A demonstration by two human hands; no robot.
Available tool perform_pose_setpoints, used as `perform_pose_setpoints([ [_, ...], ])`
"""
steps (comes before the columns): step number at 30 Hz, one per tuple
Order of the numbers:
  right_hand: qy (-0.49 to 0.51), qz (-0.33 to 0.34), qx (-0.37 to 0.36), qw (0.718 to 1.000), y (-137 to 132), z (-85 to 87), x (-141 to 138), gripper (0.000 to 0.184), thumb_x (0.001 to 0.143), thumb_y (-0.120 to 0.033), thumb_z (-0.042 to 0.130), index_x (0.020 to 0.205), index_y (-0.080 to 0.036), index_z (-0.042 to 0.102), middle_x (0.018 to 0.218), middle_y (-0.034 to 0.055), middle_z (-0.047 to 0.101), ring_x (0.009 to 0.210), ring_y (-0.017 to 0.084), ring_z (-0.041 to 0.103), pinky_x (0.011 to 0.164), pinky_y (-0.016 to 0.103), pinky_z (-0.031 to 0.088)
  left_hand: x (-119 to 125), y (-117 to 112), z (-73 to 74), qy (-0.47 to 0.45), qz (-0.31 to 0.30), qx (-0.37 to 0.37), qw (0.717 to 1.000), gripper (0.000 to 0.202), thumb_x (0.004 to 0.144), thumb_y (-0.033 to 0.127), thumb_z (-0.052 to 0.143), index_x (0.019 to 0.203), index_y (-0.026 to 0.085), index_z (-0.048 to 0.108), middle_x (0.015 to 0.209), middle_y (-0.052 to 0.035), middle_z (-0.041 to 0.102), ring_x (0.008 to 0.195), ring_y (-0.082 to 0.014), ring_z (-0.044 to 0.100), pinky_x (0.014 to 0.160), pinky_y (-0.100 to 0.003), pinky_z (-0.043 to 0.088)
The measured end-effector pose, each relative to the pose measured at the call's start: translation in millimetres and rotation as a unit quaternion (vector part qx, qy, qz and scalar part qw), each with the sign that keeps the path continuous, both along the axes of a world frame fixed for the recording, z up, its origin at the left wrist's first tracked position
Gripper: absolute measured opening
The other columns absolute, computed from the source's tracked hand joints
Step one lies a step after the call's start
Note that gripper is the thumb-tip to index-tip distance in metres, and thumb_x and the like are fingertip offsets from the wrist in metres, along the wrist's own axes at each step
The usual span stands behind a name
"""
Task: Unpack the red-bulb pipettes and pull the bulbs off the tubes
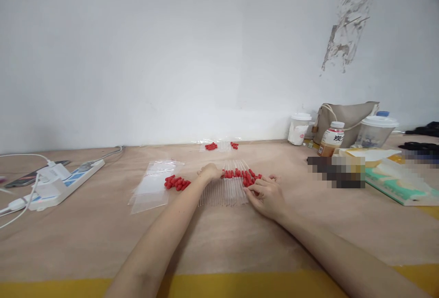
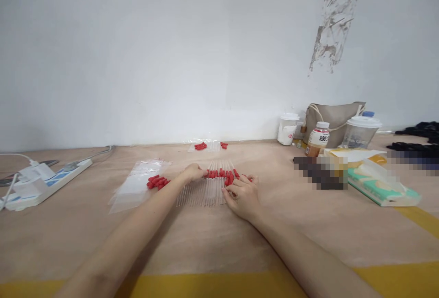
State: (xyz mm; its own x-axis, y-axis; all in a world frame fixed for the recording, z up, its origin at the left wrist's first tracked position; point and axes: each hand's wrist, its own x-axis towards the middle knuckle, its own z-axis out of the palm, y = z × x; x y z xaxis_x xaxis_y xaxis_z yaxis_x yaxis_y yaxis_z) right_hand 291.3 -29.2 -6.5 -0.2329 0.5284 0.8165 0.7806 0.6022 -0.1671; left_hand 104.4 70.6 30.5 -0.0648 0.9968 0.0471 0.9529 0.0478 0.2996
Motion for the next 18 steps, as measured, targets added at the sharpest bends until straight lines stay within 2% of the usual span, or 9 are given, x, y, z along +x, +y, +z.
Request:
perform_pose_setpoints([
  [3,0.002,0.003,-0.004,1.0,1.0,-1.4,-0.5,0.027,0.079,-0.027,0.049,0.056,-0.019,0.062,0.054,-0.0012,0.055,0.059,0.01,0.046,0.076,0.033,0.022,-8.8,-11.4,4.4,0.008,-0.017,0.045,0.999,0.023,0.073,0.038,0.051,0.07,0.017,0.06,0.077,-0.0095,0.067,0.082,-0.0275,0.059,0.076,-0.04,0.035],
  [6,0.013,-0.006,0.001,1.0,1.3,-1.0,-0.7,0.018,0.078,-0.03,0.05,0.081,-0.023,0.066,0.076,0.0023,0.06,0.073,0.014,0.051,0.079,0.033,0.024,-24.9,-39.5,6.1,0.017,-0.063,0.118,0.991,0.015,0.079,0.028,0.044,0.083,0.018,0.055,0.084,-0.007,0.065,0.085,-0.0242,0.058,0.081,-0.041,0.03],
  [9,0.004,-0.017,0.007,1.0,0.1,0.0,-3.5,0.041,0.075,-0.037,0.053,0.114,-0.023,0.053,0.106,0.0087,0.055,0.093,0.02,0.049,0.082,0.035,0.026,-44.6,-76.0,-1.8,0.024,-0.13,0.182,0.974,0.012,0.082,0.025,0.042,0.086,0.02,0.052,0.087,-0.0024,0.064,0.087,-0.0183,0.056,0.087,-0.037,0.026],
  [11,-0.023,-0.006,0.004,1.0,-1.5,-0.4,-7.8,0.052,0.075,-0.042,0.054,0.122,-0.023,0.046,0.116,0.0097,0.05,0.102,0.022,0.045,0.085,0.037,0.025,-55.5,-96.9,-11.8,0.035,-0.21,0.284,0.935,0.012,0.083,0.024,0.042,0.082,0.019,0.053,0.082,-0.0024,0.063,0.082,-0.0181,0.056,0.083,-0.037,0.026],
  [14,-0.049,0.038,0.02,0.998,-3.3,-4.3,-16.5,0.039,0.077,-0.042,0.053,0.113,-0.027,0.053,0.112,0.0052,0.055,0.105,0.022,0.043,0.09,0.04,0.021,-62.8,-115.1,-26.2,0.024,-0.274,0.365,0.89,0.01,0.082,0.021,0.044,0.08,0.019,0.054,0.08,-0.0019,0.064,0.077,-0.0164,0.056,0.082,-0.036,0.026],
  [16,-0.052,0.065,0.034,0.996,-3.7,-7.9,-21.5,0.023,0.08,-0.038,0.052,0.099,-0.029,0.06,0.101,0.0019,0.061,0.101,0.02,0.045,0.091,0.04,0.018,-61.5,-118.9,-32.2,0.005,-0.288,0.384,0.878,0.009,0.082,0.02,0.045,0.08,0.019,0.054,0.079,-0.0017,0.064,0.075,-0.0155,0.056,0.081,-0.036,0.027],
  [18,-0.055,0.078,0.035,0.995,-3.4,-10.8,-24.8,0.015,0.081,-0.032,0.051,0.089,-0.029,0.063,0.087,0.0001,0.063,0.091,0.017,0.048,0.09,0.04,0.018,-58.0,-119.1,-34.5,-0.01,-0.296,0.388,0.873,0.008,0.082,0.02,0.046,0.08,0.019,0.053,0.078,-0.0015,0.064,0.074,-0.0151,0.056,0.08,-0.036,0.028],
])
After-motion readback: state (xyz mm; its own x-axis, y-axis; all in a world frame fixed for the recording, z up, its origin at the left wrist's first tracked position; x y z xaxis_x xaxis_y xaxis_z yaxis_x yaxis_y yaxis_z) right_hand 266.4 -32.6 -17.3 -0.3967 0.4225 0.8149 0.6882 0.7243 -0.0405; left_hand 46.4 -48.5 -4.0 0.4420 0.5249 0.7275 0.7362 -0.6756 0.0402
